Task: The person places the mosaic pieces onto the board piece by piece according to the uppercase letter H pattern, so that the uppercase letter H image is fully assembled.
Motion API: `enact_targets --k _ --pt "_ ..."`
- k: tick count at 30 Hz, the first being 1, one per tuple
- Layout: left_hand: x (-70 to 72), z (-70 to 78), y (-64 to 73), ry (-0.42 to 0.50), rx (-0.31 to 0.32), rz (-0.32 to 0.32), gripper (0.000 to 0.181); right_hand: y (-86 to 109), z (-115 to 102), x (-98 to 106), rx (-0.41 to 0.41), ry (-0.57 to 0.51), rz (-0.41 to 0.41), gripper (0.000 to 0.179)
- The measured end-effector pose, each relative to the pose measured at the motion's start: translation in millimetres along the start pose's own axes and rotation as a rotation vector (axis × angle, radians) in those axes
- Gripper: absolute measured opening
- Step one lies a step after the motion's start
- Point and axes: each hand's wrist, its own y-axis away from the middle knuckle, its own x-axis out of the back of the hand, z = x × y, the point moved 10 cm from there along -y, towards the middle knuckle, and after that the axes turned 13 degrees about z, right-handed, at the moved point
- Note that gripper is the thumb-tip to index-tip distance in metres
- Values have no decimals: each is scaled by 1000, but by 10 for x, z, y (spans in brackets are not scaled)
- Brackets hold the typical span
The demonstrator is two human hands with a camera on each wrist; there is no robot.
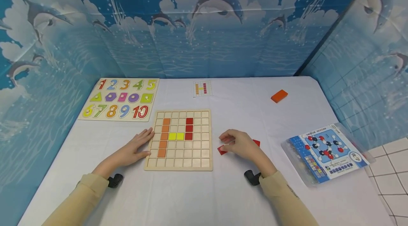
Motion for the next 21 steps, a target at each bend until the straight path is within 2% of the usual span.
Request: enact_targets --k 6,10,14,21 --pt "5 4 1 -6 -3 4 74 27 29 5 -17 -4 -2 31" --pt "2 3 -1 1 -12 5 74 22 9 -14 2 3 -2 30" --pt "-10 -11 -5 -1 -1 -5 74 14 -5 -52 18 25 -11 29" --pt "-20 -14 -11 3 5 -10 75 15 -1 -115 -10 79 -33 30"
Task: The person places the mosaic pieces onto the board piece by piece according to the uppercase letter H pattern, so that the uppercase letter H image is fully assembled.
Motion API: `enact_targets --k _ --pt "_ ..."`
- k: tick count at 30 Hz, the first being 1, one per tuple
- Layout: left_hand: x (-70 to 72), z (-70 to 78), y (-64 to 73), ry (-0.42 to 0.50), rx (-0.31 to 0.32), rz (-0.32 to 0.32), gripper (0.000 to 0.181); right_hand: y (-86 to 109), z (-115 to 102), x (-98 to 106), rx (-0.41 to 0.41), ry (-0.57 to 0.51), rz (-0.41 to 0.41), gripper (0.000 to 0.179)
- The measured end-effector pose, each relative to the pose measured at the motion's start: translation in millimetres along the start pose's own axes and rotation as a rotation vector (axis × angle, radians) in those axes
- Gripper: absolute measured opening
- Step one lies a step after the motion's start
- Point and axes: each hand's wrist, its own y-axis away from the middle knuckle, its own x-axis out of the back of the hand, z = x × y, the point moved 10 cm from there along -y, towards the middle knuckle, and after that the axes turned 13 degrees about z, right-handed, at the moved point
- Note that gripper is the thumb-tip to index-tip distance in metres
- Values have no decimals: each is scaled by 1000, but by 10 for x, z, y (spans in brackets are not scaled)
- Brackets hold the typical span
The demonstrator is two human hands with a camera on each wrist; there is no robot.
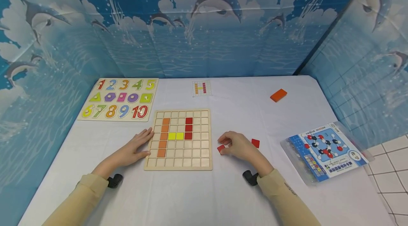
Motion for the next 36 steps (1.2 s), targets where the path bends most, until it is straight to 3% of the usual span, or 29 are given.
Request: enact_targets --k 7,20,36 --pt "1 1 -5 3 6 -2 75 11 -21 -31 26 66 -1 32" --pt "-2 -15 0 8 8 -1 75 7 -71 -25 69 155 10 19" --pt "3 3 5 2 0 -3 75 51 9 -6 -24 68 -32 14"
